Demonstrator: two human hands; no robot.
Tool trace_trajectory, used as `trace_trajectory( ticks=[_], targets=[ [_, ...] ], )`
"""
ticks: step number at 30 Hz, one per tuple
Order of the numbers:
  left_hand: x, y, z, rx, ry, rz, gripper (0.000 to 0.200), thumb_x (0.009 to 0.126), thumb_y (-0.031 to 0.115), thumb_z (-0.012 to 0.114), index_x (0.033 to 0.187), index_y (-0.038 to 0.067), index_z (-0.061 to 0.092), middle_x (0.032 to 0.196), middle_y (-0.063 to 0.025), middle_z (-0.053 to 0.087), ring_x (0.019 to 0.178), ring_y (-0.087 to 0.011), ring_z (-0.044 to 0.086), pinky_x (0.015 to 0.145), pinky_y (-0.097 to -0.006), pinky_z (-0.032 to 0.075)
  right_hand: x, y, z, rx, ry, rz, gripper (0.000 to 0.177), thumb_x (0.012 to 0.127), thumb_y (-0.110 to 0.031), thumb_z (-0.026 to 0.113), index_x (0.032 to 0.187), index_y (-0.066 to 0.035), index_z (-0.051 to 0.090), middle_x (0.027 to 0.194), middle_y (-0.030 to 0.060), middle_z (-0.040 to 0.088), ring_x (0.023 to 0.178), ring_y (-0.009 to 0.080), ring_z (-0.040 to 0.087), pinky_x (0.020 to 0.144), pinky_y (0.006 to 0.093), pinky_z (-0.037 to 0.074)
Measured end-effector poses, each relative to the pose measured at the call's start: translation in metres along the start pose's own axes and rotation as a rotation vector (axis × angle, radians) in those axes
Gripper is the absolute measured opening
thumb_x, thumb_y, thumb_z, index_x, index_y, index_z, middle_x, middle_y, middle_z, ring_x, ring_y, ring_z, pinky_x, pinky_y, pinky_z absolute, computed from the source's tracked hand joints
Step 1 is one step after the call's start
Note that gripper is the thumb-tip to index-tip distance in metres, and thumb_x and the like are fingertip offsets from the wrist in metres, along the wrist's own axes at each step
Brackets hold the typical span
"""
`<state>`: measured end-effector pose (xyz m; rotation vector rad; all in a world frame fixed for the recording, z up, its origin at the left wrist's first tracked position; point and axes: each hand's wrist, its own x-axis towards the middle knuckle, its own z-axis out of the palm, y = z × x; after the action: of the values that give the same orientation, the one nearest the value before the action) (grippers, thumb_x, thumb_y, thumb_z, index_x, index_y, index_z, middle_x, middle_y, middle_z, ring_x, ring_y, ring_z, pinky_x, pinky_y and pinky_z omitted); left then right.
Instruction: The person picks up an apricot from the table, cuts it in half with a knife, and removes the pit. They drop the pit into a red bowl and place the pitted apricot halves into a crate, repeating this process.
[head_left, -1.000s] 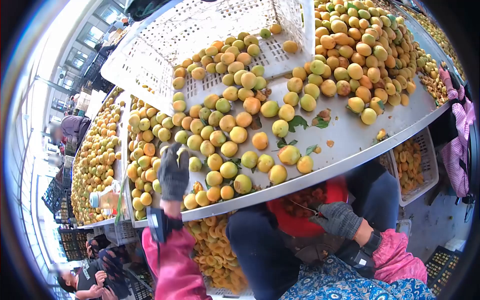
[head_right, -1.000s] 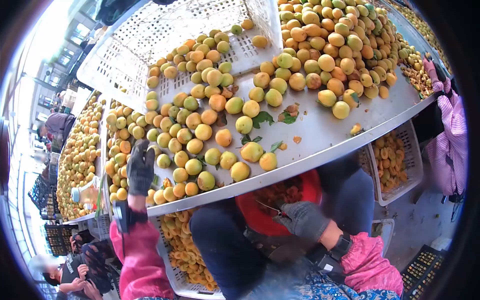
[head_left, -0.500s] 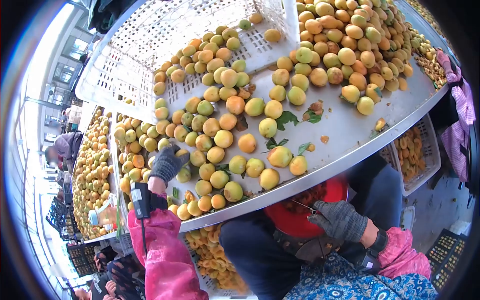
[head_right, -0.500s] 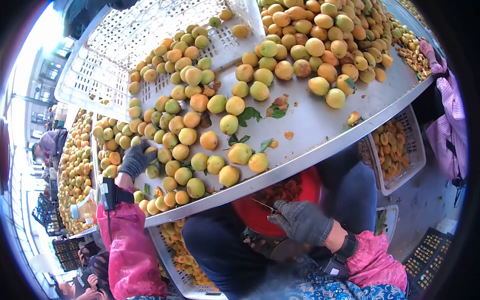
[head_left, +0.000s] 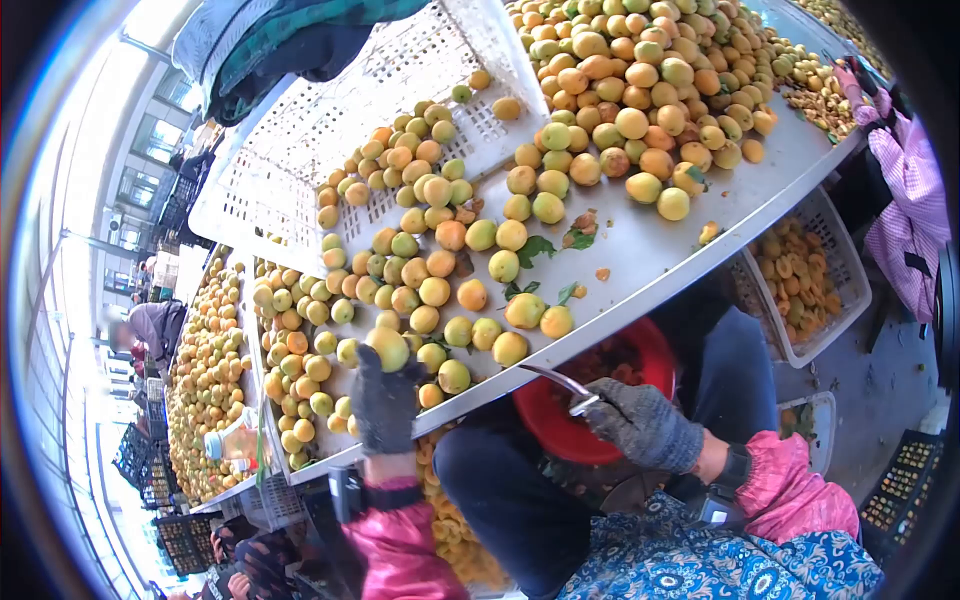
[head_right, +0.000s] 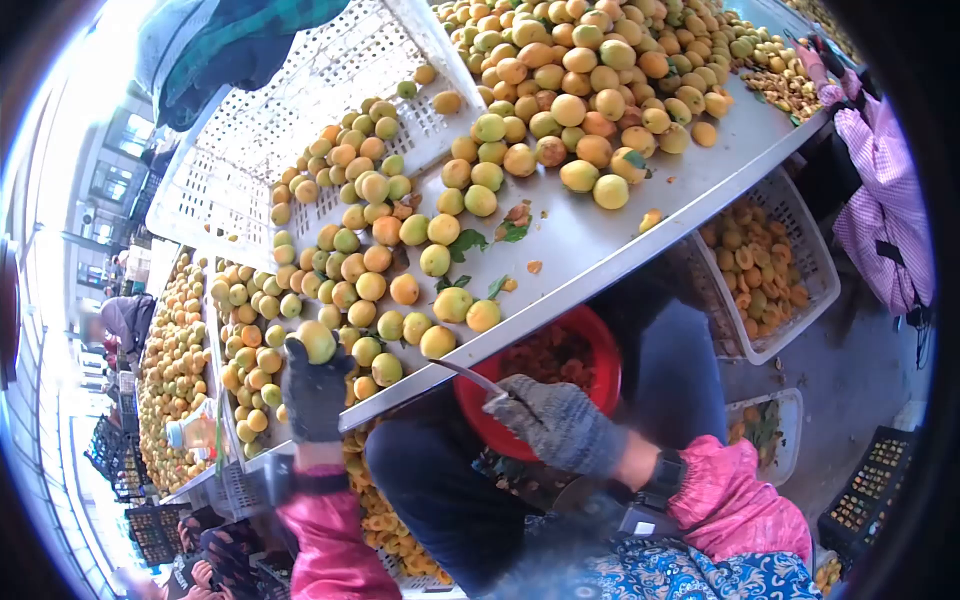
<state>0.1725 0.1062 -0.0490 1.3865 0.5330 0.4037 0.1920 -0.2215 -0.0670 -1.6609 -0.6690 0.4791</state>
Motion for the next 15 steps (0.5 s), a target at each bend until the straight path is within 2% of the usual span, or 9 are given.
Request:
trace_trajectory(
  ticks=[1, 3, 5, 6, 7, 8, 10, 12, 15],
  targets=[
    [-0.018, -0.007, 0.029, -0.120, 0.081, 0.020, 0.043, 0.095, 0.041, 0.053, 0.096, -0.001, 0.055, 0.082, -0.0095, 0.063, 0.069, -0.0213, 0.063, 0.066, -0.0307, 0.052, 0.000, -0.005, 0.004, -0.009, 0.012, 0.004, 0.023, 0.095, -0.017, 0.054, 0.111, -0.002, 0.058, 0.075, 0.0108, 0.063, 0.064, 0.0192, 0.062, 0.059, 0.0308, 0.048],
    [-0.046, -0.026, 0.055, 0.808, -0.027, 0.291, 0.049, 0.092, 0.044, 0.057, 0.107, -0.002, 0.053, 0.095, -0.0136, 0.063, 0.084, -0.0270, 0.064, 0.075, -0.0367, 0.054, 0.002, -0.015, 0.011, 0.075, 0.084, -0.017, 0.022, 0.096, -0.017, 0.051, 0.110, -0.002, 0.059, 0.075, 0.0060, 0.062, 0.066, 0.0125, 0.059, 0.061, 0.0281, 0.048],
    [-0.083, -0.025, 0.100, -0.815, -0.008, -0.343, 0.056, 0.088, 0.046, 0.062, 0.117, -0.001, 0.051, 0.107, -0.0152, 0.060, 0.096, -0.0303, 0.060, 0.083, -0.0423, 0.051, 0.000, -0.018, 0.016, 0.051, 0.143, 0.007, 0.022, 0.096, -0.017, 0.051, 0.111, -0.002, 0.058, 0.076, 0.0082, 0.063, 0.066, 0.0165, 0.061, 0.063, 0.0292, 0.049],
    [-0.094, -0.031, 0.118, -0.773, -0.021, -0.267, 0.061, 0.087, 0.049, 0.060, 0.121, -0.001, 0.048, 0.112, -0.0150, 0.058, 0.100, -0.0317, 0.058, 0.088, -0.0455, 0.049, -0.002, -0.017, 0.018, 0.002, 0.188, -0.004, 0.022, 0.096, -0.016, 0.051, 0.112, -0.002, 0.058, 0.077, 0.0093, 0.064, 0.068, 0.0185, 0.062, 0.064, 0.0299, 0.049],
    [-0.108, -0.028, 0.130, -0.667, -0.159, -0.248, 0.064, 0.088, 0.052, 0.056, 0.121, -0.002, 0.048, 0.112, -0.0151, 0.058, 0.098, -0.0310, 0.058, 0.090, -0.0440, 0.047, -0.003, -0.015, 0.019, -0.049, 0.233, -0.015, 0.023, 0.096, -0.016, 0.051, 0.112, -0.002, 0.057, 0.079, 0.0103, 0.065, 0.069, 0.0205, 0.064, 0.065, 0.0305, 0.050],
    [-0.121, -0.025, 0.142, -0.659, -0.185, -0.256, 0.064, 0.089, 0.053, 0.054, 0.122, -0.002, 0.048, 0.112, -0.0151, 0.058, 0.099, -0.0305, 0.058, 0.090, -0.0433, 0.047, -0.004, -0.013, 0.020, 0.030, 0.295, -0.055, 0.035, 0.091, -0.020, 0.057, 0.120, -0.001, 0.056, 0.083, 0.0225, 0.063, 0.069, 0.0396, 0.062, 0.060, 0.0443, 0.050],
    [-0.135, -0.023, 0.159, -0.656, -0.214, -0.263, 0.065, 0.090, 0.054, 0.052, 0.122, -0.003, 0.047, 0.112, -0.0150, 0.058, 0.099, -0.0300, 0.058, 0.090, -0.0427, 0.047, -0.010, -0.015, 0.015, -0.004, 0.320, -0.045, 0.036, 0.091, -0.019, 0.058, 0.121, -0.001, 0.055, 0.085, 0.0231, 0.063, 0.071, 0.0393, 0.062, 0.060, 0.0442, 0.050],
    [-0.142, -0.022, 0.167, -0.678, -0.136, -0.270, 0.067, 0.090, 0.054, 0.053, 0.125, -0.003, 0.046, 0.112, -0.0150, 0.058, 0.100, -0.0296, 0.058, 0.091, -0.0420, 0.047, -0.015, -0.016, 0.013, -0.026, 0.343, -0.038, 0.037, 0.091, -0.019, 0.058, 0.122, 0.000, 0.054, 0.087, 0.0236, 0.063, 0.072, 0.0389, 0.063, 0.061, 0.0442, 0.050],
    [-0.144, -0.027, 0.170, -0.718, -0.147, -0.253, 0.068, 0.089, 0.053, 0.054, 0.126, -0.003, 0.045, 0.113, -0.0152, 0.057, 0.101, -0.0293, 0.057, 0.091, -0.0421, 0.047, -0.021, -0.018, 0.009, 0.069, 0.391, -0.041, 0.038, 0.091, -0.019, 0.058, 0.123, 0.001, 0.053, 0.086, 0.0237, 0.063, 0.073, 0.0386, 0.063, 0.060, 0.0432, 0.050]
  ],
)
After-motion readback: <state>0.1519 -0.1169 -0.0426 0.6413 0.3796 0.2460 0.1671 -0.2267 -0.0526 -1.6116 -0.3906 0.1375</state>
